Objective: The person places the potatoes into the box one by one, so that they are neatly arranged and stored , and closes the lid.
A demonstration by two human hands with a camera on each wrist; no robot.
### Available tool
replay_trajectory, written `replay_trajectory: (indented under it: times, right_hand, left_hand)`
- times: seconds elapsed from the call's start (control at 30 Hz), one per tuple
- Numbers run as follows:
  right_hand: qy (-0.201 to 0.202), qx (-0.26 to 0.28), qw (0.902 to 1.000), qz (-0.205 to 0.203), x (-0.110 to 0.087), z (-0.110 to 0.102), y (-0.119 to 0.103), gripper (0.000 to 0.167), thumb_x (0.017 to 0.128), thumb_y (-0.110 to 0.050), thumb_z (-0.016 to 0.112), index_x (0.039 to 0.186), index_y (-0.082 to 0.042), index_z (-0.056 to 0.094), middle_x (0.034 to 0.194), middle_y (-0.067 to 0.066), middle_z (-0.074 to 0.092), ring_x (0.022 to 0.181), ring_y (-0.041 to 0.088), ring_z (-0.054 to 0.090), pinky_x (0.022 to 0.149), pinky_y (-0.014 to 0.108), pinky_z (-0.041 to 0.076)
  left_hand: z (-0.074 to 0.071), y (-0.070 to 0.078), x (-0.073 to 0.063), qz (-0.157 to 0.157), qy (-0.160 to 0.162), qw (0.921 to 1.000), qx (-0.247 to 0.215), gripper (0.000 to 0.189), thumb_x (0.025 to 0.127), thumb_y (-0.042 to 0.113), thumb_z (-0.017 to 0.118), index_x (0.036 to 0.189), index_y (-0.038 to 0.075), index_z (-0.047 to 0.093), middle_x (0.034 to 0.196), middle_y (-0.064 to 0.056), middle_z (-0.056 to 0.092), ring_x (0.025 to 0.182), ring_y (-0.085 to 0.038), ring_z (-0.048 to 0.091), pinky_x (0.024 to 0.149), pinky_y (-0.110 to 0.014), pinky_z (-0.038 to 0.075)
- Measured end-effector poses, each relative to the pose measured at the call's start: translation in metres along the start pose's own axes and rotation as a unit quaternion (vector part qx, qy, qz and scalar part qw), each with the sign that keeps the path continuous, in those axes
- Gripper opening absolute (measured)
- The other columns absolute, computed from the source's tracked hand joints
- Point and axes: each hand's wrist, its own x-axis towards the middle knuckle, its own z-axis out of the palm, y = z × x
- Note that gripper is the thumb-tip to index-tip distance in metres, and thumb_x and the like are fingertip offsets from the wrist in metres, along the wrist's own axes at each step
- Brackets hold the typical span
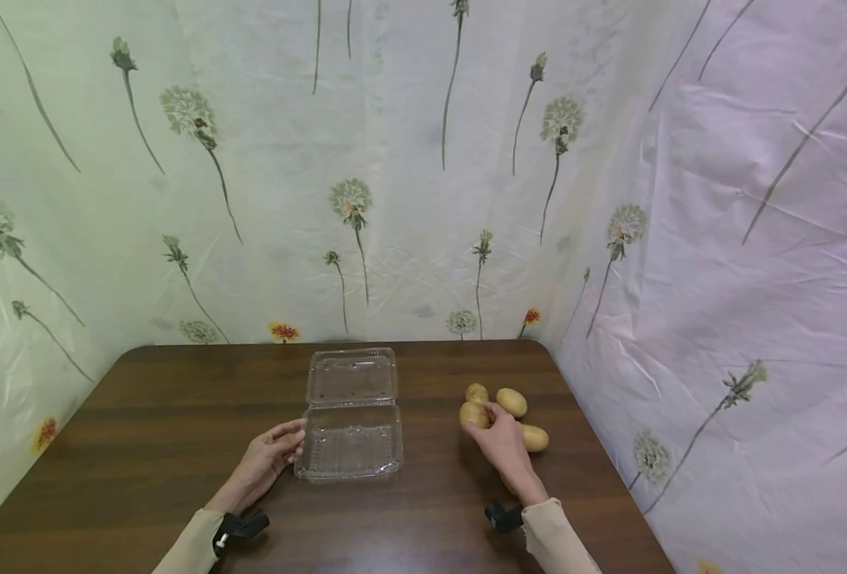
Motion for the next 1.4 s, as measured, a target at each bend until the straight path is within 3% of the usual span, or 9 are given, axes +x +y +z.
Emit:
replay_trajectory:
  times: [0.5,0.97,1.4]
  right_hand:
    - [0.018,0.031,0.9994,-0.003,0.002,-0.004,-0.02,0.057,0.084,-0.033,0.068,0.134,-0.007,0.056,0.117,0.014,0.067,0.106,0.028,0.064,0.088,0.044,0.051]
    - [0.015,0.077,0.9968,-0.017,0.001,0.0,-0.036,0.058,0.086,-0.035,0.072,0.134,-0.007,0.057,0.118,0.02,0.067,0.106,0.03,0.066,0.083,0.04,0.054]
    - [-0.014,0.148,0.9888,-0.015,0.003,0.007,-0.051,0.057,0.087,-0.035,0.072,0.132,-0.003,0.058,0.125,0.022,0.061,0.115,0.034,0.06,0.082,0.035,0.056]
  left_hand:
    - [0.0,0.001,0.0,0.003,-0.002,1.0,-0.006,0.053,0.095,0.009,0.061,0.14,-0.009,0.041,0.085,0.0,0.066,0.07,-0.008,0.061,0.061,-0.019,0.047]
    - [-0.001,0.001,-0.001,0.003,-0.002,1.0,0.002,0.054,0.095,0.01,0.061,0.14,-0.01,0.039,0.084,0.002,0.065,0.071,-0.008,0.059,0.061,-0.019,0.047]
    - [0.0,0.0,0.0,0.002,0.0,1.0,0.007,0.053,0.095,0.011,0.061,0.14,-0.009,0.04,0.087,0.0,0.067,0.071,-0.008,0.06,0.06,-0.019,0.047]
